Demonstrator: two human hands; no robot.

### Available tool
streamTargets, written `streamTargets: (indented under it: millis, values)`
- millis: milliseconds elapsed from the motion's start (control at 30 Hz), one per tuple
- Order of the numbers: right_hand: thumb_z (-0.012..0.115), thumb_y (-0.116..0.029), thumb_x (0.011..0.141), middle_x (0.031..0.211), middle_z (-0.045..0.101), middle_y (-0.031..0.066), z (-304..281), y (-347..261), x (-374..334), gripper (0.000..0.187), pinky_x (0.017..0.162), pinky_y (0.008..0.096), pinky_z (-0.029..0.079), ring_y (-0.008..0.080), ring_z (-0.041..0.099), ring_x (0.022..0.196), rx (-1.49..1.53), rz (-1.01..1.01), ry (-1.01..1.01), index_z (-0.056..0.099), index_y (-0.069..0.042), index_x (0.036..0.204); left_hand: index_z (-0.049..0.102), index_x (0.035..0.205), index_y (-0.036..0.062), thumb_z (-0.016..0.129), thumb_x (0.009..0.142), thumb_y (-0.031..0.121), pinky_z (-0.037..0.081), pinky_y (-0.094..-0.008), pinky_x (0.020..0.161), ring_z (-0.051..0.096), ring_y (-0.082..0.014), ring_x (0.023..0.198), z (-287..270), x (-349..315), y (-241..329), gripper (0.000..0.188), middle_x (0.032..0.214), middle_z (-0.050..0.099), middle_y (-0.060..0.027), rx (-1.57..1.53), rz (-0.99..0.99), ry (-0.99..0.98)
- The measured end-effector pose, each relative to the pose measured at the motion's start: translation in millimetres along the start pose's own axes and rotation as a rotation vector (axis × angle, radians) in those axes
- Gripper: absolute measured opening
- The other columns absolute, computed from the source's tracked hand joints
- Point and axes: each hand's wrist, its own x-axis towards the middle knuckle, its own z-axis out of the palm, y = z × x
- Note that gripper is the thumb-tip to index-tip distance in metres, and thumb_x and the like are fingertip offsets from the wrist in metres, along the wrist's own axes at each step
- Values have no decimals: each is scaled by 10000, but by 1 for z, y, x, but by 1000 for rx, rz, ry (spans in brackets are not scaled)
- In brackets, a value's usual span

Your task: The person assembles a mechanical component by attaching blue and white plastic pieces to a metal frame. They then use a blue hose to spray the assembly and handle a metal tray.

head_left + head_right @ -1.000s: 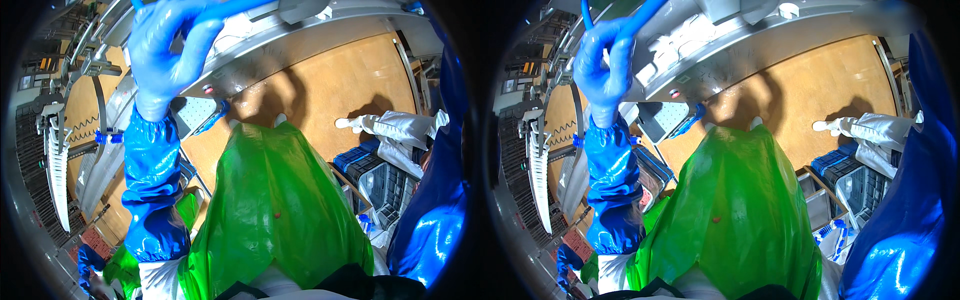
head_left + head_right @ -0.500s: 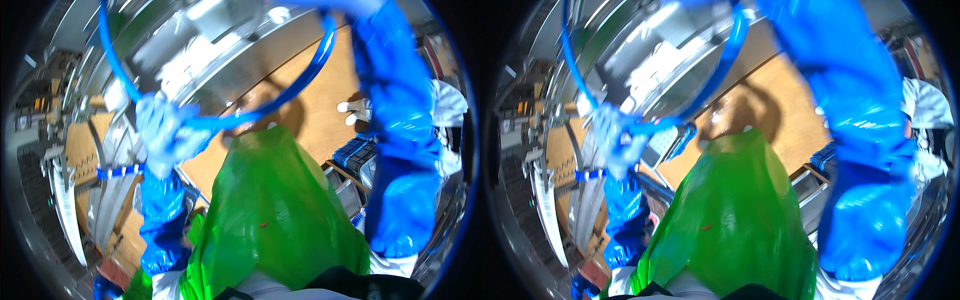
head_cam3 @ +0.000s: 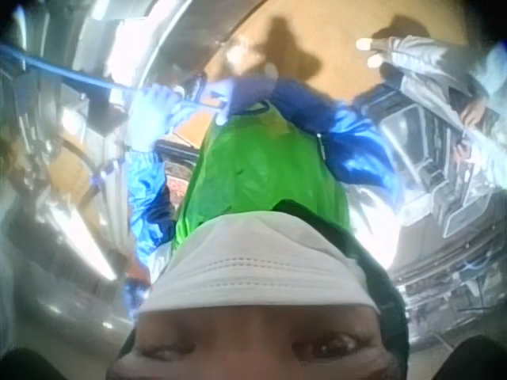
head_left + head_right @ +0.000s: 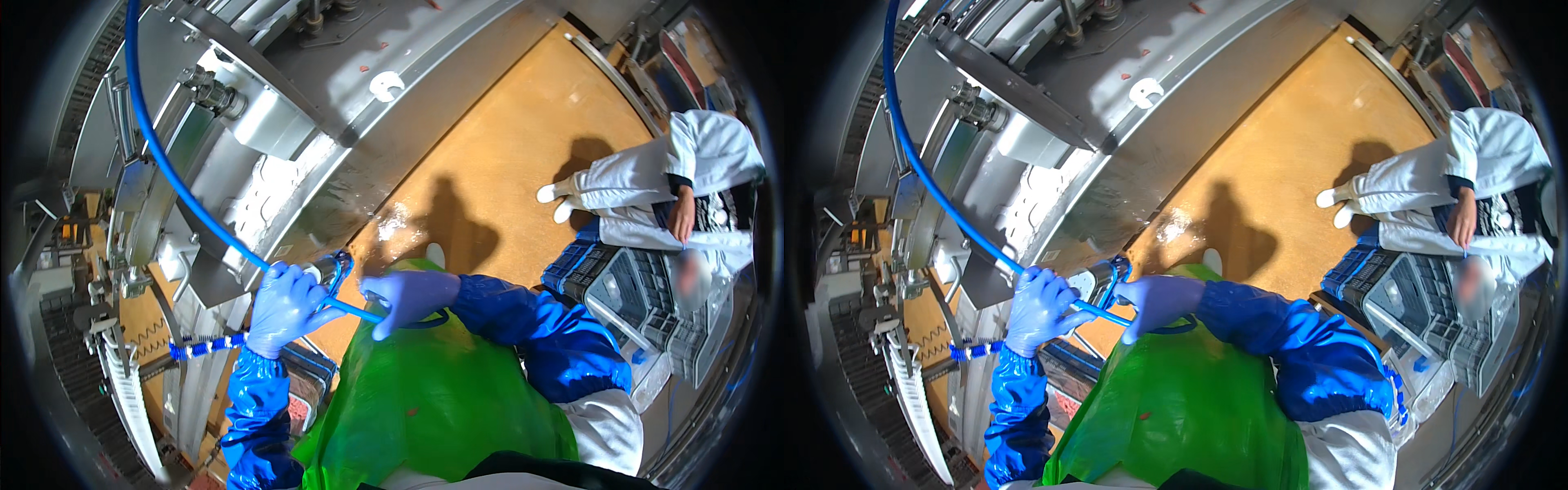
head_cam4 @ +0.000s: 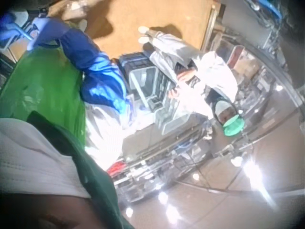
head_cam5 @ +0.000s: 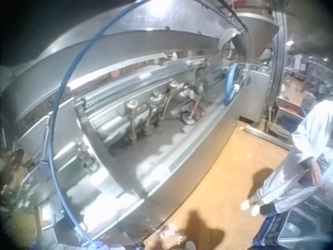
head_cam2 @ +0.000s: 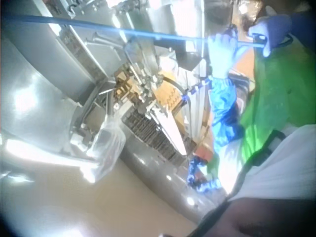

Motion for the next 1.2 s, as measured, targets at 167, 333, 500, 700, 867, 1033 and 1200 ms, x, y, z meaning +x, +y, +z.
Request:
streamTargets:
  millis: [167,333,500,700,867,1033,1200]
  values:
    - [674,-219,750,778,573,139,-2,21,-7,284,663,415,436,278,588,735,35,26,-162,537,-48,930,603,757,134,711,756,447,410,-387,782,545,-227,808,17,16,12,331,723,533,-34,2,-30,-57]
    - [613,-186,776,733,564,159,-7,48,-12,194,657,459,427,341,589,709,-50,-83,-22,520,-63,895,657,907,140,751,747,346,373,-479,1034,580,-218,870,27,19,26,277,869,626,11,-23,-113,-24]
    - [609,-214,781,757,579,166,-10,65,-2,211,673,465,440,362,592,732,-119,-1,-48,513,-64,895,673,920,93,760,714,237,470,-428,885,611,-239,885,8,25,19,266,942,644,-38,-200,-93,203]
    - [598,-241,764,769,601,160,-28,86,0,230,666,460,444,360,592,726,-58,72,-19,529,-77,909,660,942,74,776,668,183,468,-380,702,620,-271,771,3,37,6,317,868,665,-71,-305,-198,429]
    - [585,-188,799,720,571,158,-64,116,-13,178,611,455,422,346,566,650,-50,9,-36,501,-59,889,666,944,70,756,673,157,453,-385,682,603,-279,742,1,64,9,298,857,656,-82,-287,-371,456]
    - [587,-183,813,711,577,139,-110,126,-32,197,620,429,443,293,595,656,7,50,-117,513,-57,945,663,980,77,753,687,149,479,-389,670,616,-282,750,21,108,41,315,871,664,-79,-436,-456,338]
    - [646,-175,811,930,631,155,-122,156,-39,375,774,397,485,276,627,865,100,-95,-142,540,-38,1144,494,1314,61,747,747,207,458,-442,896,555,-345,1064,65,164,69,639,1204,563,-157,-676,-419,-19]
